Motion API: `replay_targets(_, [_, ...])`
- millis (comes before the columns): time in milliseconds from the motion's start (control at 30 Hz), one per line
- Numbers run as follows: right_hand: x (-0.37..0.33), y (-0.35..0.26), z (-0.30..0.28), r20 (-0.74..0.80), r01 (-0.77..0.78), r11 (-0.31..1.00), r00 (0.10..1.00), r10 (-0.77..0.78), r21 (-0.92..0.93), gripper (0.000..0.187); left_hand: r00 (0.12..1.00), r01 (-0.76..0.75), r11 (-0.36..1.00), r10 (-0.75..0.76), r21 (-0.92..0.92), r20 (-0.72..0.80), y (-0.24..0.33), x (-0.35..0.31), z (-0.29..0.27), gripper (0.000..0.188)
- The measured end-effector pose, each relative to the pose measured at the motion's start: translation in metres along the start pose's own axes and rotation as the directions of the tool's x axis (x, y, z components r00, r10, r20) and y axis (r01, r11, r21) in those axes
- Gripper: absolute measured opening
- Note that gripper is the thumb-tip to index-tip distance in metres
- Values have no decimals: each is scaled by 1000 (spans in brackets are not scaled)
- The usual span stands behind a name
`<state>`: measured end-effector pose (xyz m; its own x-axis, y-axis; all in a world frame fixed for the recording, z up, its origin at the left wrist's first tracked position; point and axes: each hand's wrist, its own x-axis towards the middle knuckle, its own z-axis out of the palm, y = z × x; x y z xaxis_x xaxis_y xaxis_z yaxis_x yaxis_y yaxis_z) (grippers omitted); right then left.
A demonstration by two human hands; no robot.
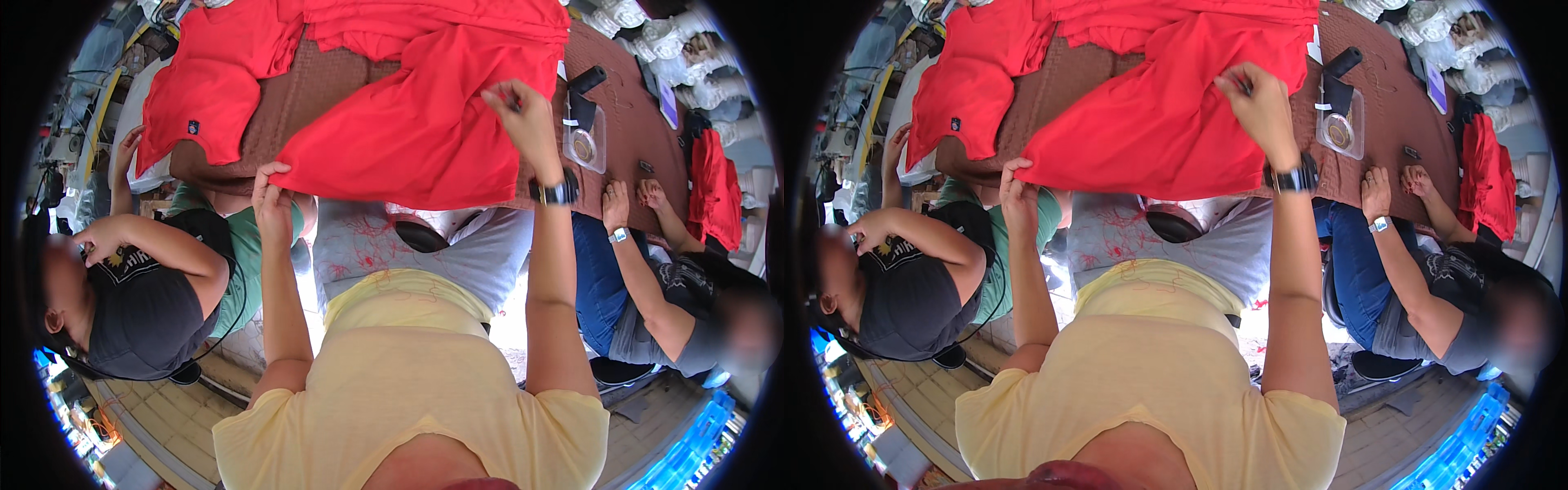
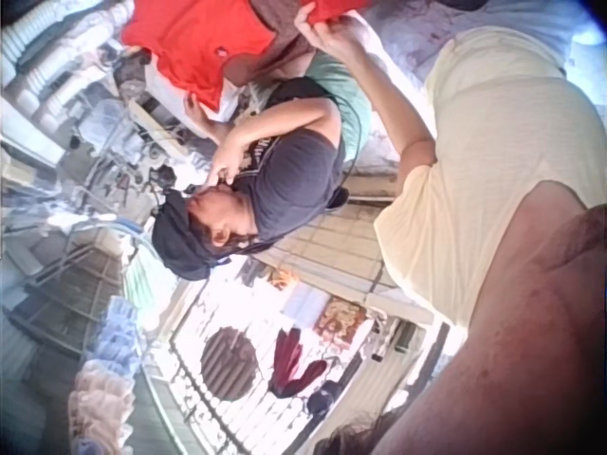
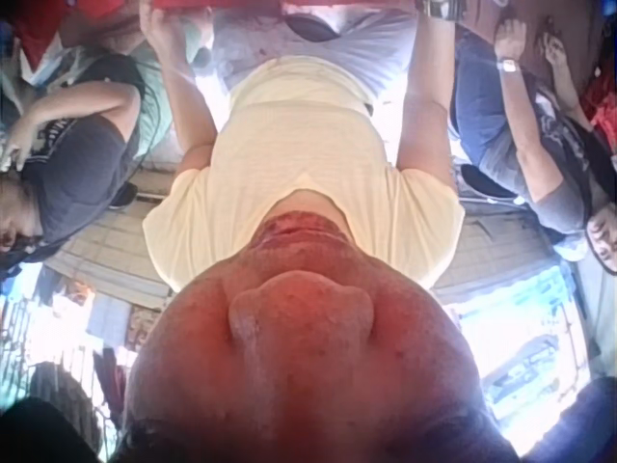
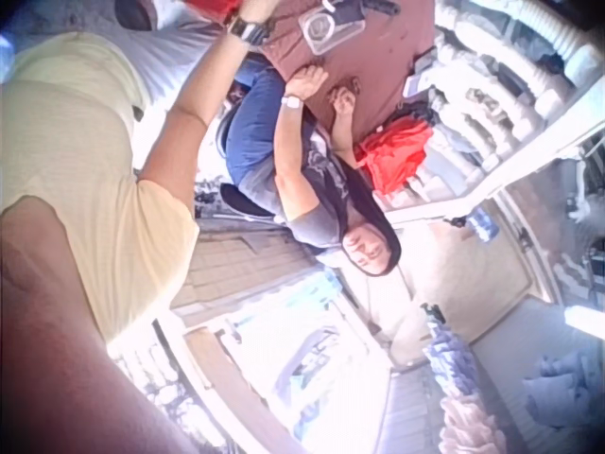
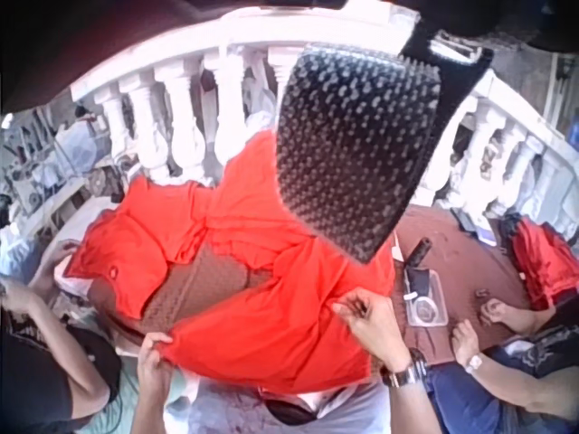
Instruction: The person trims threads from red garments using shears, inspects them for quality, and then records data in a notebook with a pen.
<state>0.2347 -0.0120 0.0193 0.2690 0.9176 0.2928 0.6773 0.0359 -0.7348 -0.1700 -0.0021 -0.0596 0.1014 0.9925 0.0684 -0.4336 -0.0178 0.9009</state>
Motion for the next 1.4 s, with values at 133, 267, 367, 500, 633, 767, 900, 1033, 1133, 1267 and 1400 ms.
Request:
replay_targets(133, [54, 24, 29, -156, 212, 952, 956, -249, -221, 27, 985, -28, 999, 24, 19, 172, -7, 3, -24, 27])
replay_targets(267, [91, 7, 61, -187, 122, 914, 960, -207, -386, 35, 994, 88, 994, -91, -58, -60, 12, -1, 30, 34])
replay_targets(367, [95, 26, 85, -137, -6, 831, 987, -85, -557, 34, 974, -96, 936, 159, 340, -164, -7, 22, 21, 26])
replay_targets(500, [77, 22, 58, -193, -25, 936, 980, -46, -351, 26, 814, -376, 832, 507, 409, -282, 30, 28, 27, 12])
replay_targets(633, [23, 3, -16, 95, -122, 942, 983, 159, -313, 26, 894, -381, 811, 445, 445, -44, 50, 17, 15, 16])
replay_targets(767, [17, -28, -38, 283, -36, 928, 947, 150, -372, 29, 980, -151, 820, 51, 552, 192, 44, -2, 23, 7])
replay_targets(900, [49, -17, 16, 259, 395, 887, 906, -334, -240, 32, 980, -92, 806, -31, 585, 197, 44, -14, 34, 32])
replay_targets(1033, [72, -20, 95, 158, 138, 855, 985, -67, -500, 31, 973, -41, 763, -115, 645, 199, 52, -21, 43, 41])
replay_targets(1133, [88, 27, 121, 340, 189, 786, 940, 29, -588, 30, 975, -75, 696, -99, 714, 198, 56, -14, 39, 34])
replay_targets(1267, [137, -18, 64, -77, 193, 947, 973, -219, -255, 28, 906, -344, 564, 410, 751, 108, 74, 18, 44, 21])
replay_targets(1400, [129, -48, -51, -293, 220, 956, 943, -158, 193, 28, 761, -453, 570, 648, 686, -36, 100, 47, 55, 23])
